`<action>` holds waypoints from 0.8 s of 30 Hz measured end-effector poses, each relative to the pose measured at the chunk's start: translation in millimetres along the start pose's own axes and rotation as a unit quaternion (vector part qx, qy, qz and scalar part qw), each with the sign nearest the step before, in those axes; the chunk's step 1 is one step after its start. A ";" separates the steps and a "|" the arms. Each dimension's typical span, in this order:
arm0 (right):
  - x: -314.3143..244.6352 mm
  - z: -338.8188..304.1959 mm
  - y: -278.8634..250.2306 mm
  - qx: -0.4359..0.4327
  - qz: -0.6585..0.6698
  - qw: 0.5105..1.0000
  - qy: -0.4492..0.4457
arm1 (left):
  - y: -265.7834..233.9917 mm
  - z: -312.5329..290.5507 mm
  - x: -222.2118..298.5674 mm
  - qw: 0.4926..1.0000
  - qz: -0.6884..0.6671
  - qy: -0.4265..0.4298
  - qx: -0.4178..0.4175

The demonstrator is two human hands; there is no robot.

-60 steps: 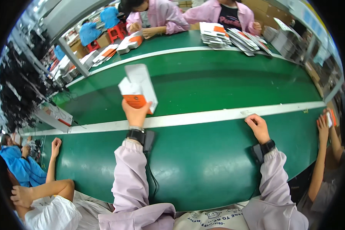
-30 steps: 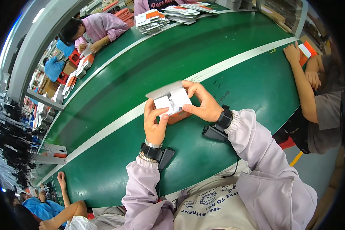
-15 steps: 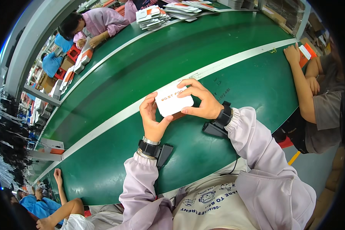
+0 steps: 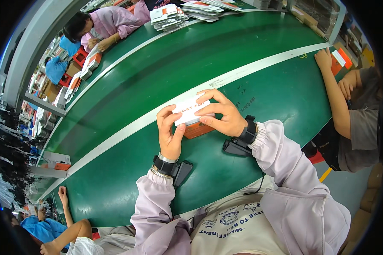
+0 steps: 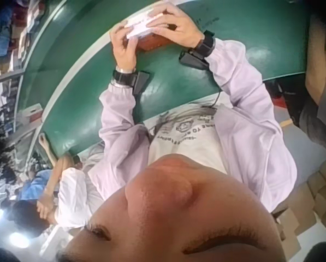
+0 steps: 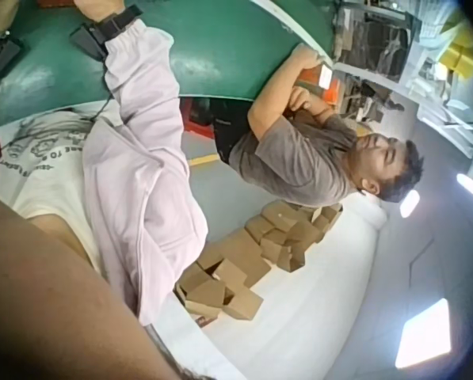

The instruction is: The recorder is packaging small items into white and orange boxes on an assembly line.

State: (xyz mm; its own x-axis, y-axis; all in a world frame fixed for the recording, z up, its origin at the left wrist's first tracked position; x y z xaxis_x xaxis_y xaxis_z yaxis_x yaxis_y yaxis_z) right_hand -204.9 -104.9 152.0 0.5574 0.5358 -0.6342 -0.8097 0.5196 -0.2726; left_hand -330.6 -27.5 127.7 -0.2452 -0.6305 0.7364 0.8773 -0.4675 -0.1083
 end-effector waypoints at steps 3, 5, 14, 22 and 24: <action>-4.5 3.5 0.6 -0.026 0.026 0.999 -0.013 | -1.6 -1.0 0.6 1.000 0.001 0.023 -0.010; -7.7 5.3 1.1 -0.049 0.040 0.998 -0.023 | -1.4 -0.6 2.0 0.999 -0.009 0.041 -0.022; -6.3 2.3 -15.9 0.000 -0.045 0.998 -0.053 | -11.2 1.1 -10.3 0.996 -0.025 -0.052 0.065; 46.5 -0.6 -154.5 0.326 -0.426 0.844 -0.013 | -135.3 -7.0 -117.2 0.922 -0.045 -0.311 0.224; 38.6 -11.2 -172.5 0.392 -0.527 0.754 0.006 | -149.3 -10.1 -125.2 0.917 -0.010 -0.325 0.230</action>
State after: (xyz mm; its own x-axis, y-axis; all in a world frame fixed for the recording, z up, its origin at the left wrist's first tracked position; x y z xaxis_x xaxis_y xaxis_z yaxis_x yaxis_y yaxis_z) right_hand -45.8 -181.3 166.5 0.8095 -0.4543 -0.3720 0.4428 0.8884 -0.1215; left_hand -435.1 115.0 44.9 -0.0969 -0.0520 0.9939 0.9931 -0.0711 0.0931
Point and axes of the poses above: each hand's wrist, its own z-axis towards the middle knuckle, its own y-axis out of the palm, x = y × z, the point moved 9 cm from there along z, towards the middle knuckle, and after that the axes turned 9 degrees about x, right-handed, at the moved point
